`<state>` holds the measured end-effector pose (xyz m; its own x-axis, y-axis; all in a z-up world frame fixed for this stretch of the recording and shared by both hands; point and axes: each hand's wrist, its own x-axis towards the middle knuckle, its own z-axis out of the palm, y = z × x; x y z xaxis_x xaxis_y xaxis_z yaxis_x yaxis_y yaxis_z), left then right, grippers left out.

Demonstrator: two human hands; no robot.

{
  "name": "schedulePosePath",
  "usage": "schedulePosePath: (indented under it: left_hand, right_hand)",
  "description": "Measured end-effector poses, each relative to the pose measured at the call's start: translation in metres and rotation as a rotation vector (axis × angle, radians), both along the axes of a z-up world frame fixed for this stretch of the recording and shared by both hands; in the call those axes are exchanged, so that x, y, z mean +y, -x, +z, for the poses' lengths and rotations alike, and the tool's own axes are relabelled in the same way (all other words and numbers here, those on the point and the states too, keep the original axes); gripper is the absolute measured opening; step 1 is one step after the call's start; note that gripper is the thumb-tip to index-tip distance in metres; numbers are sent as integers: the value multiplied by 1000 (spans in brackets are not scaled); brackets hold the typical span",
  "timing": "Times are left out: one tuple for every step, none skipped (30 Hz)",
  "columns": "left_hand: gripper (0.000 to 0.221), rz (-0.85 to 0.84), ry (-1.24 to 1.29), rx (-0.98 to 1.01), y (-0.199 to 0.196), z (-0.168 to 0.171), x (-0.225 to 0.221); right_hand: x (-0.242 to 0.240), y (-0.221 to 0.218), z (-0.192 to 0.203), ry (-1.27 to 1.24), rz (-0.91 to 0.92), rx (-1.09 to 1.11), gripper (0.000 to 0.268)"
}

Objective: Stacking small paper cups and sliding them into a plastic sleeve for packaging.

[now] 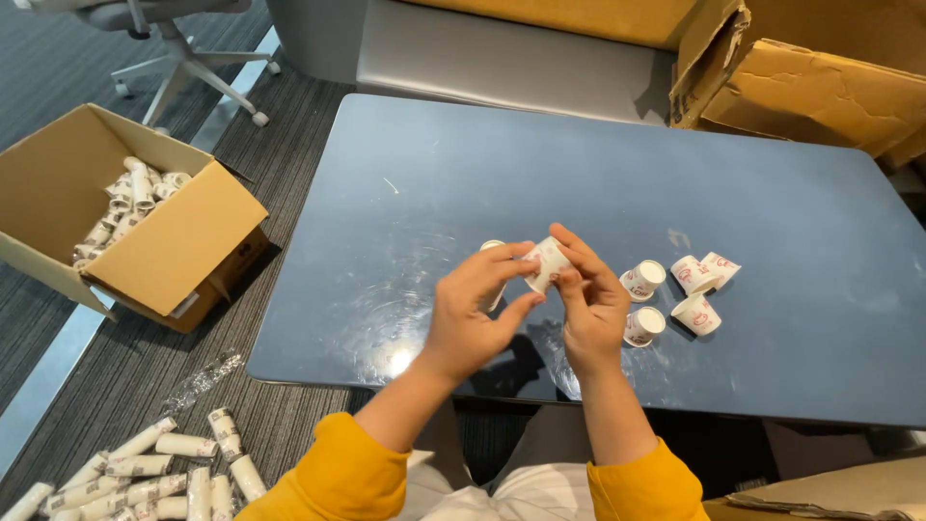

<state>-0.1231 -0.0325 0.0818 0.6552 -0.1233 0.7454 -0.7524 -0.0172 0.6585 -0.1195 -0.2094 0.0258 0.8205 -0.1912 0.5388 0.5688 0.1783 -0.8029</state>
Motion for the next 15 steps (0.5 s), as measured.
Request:
schedulePosePath:
  left_hand:
    - [33,4,4,1,-9,-1,8]
    - [32,11,-49,-24,-18,-1,16]
    - [31,19,-103,-48,-27,-1,25]
    - [31,27,-97,-52,-34,-3,29]
    - [29,27,-108,-78,-41,-5,33]
    - [27,26,-119,-103,-49,-7,36]
    - [27,32,-112,-105,-52,-10,37]
    - [26,6,-79,-57,-55,-13,37]
    - [25,-21,-46,-10,-59,-15,36]
    - [25,-23,-42,-17,-61,-18,36]
    - [27,-30,-26,-9,-63,-21,35]
    - [29,-35,-11,-4,-65,-24,35]
    - [29,-36,-9,-13,-69,-23,34]
    - [29,-55,4,11,-68,-26,35]
    - [29,-75,17,36,-67,-30,35]
  right_hand:
    - [2,-7,3,4,4,1,24]
    - [5,-16,7,100,-10,-62,24]
    - [8,-24,11,195,-24,-125,23]
    - [10,-32,11,201,-17,-130,23]
    - [13,-39,12,118,-8,-121,26]
    - [14,-47,13,37,-1,-110,30]
    - [13,-54,4,44,5,-113,30]
    - [12,-60,-4,43,-5,-129,28]
    - [9,-66,-12,42,-14,-145,26]
    - [9,-68,-20,46,-17,-152,26]
    - [9,-69,-29,95,-54,-144,24]
    - [8,-72,-38,142,-90,-137,22]
    - [11,-72,-32,144,-91,-147,22]
    - [17,-66,-30,157,-101,-154,22]
    - [22,-61,-30,169,-112,-162,21]
